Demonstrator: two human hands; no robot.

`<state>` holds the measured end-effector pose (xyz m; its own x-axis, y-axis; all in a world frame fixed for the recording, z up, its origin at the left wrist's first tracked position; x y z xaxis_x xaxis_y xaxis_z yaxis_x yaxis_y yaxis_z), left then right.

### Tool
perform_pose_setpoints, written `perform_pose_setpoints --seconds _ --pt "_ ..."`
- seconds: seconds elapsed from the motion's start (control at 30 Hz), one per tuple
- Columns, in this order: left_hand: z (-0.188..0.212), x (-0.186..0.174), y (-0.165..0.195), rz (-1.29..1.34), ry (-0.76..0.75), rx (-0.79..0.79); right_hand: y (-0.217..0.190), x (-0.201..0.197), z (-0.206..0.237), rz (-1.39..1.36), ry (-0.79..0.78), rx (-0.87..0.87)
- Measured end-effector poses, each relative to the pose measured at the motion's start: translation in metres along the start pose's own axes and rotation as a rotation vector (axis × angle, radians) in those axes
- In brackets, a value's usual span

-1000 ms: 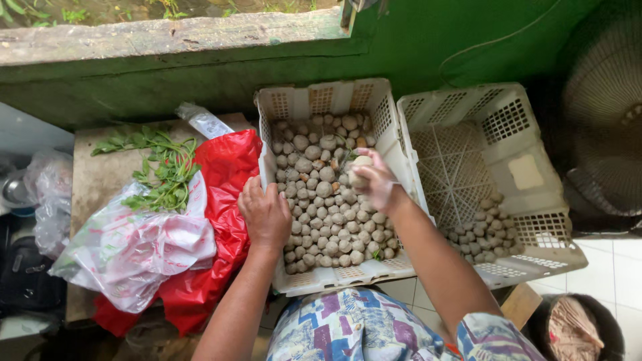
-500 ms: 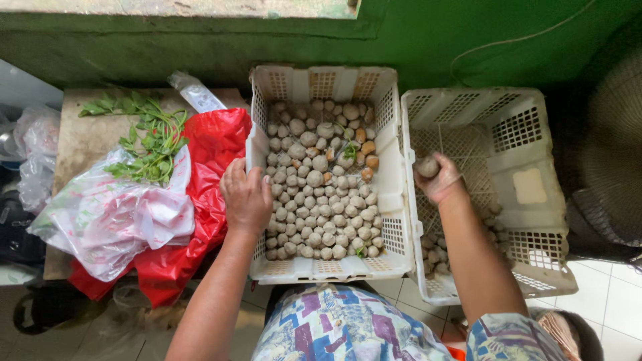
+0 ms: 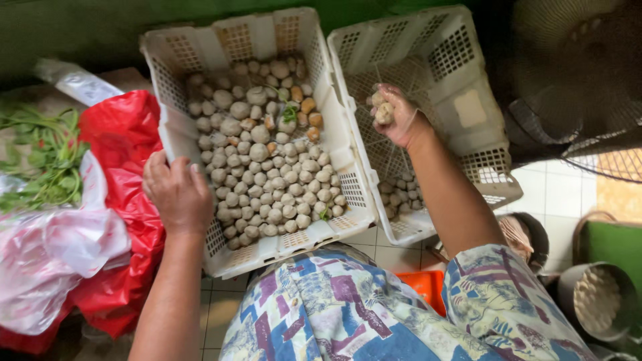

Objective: The person sorts round food items from white crates into a plastic bag, then transfers a batch from a blue colander into a crate. The person continues filling the bag with items from the crates.

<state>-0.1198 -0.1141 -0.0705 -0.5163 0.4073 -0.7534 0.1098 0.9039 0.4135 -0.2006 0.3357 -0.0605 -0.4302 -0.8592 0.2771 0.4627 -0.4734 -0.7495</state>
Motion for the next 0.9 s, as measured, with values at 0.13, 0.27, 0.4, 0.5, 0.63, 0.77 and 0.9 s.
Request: perform_pose_setpoints --seconds 0.13,0.27,0.4,0.5,0.63,0.77,0.9 --pt "0.005 0.003 -0.003 -0.011 -0.006 0.003 -0.008 -0.057 0.026 0.189 0.058 -0.013" --pt "0.007 0.003 -0.004 -0.003 0.003 0.005 -0.013 -0.112 0.04 0.255 0.212 -0.068" --pt "0.007 0.004 -0.002 -0.006 -0.009 0.0 -0.005 -0.147 0.033 0.208 0.331 -0.047" --pt "0.003 0.003 0.0 -0.002 -0.009 -0.002 0.0 -0.141 0.03 0.189 0.297 -0.053" --pt "-0.004 0.001 0.003 -0.013 0.019 0.006 0.002 -0.091 0.041 0.033 0.017 -0.179" --pt "-0.008 -0.001 0.002 -0.049 0.022 -0.006 0.009 -0.013 0.081 -0.131 -0.63 -0.361" --pt "-0.009 -0.002 0.004 -0.072 0.007 -0.005 0.064 0.066 0.088 -0.141 -1.072 0.263"
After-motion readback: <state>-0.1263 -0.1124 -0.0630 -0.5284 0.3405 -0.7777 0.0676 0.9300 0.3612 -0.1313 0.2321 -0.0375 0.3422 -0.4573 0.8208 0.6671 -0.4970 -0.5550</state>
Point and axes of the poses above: each hand's wrist, its own z-axis away from the middle knuckle, its own x-axis out of the palm, y = z × x, the point moved 3 cm from there along -z, towards the middle knuckle, and after that the axes turned 12 degrees about y, right-handed, at the moved point
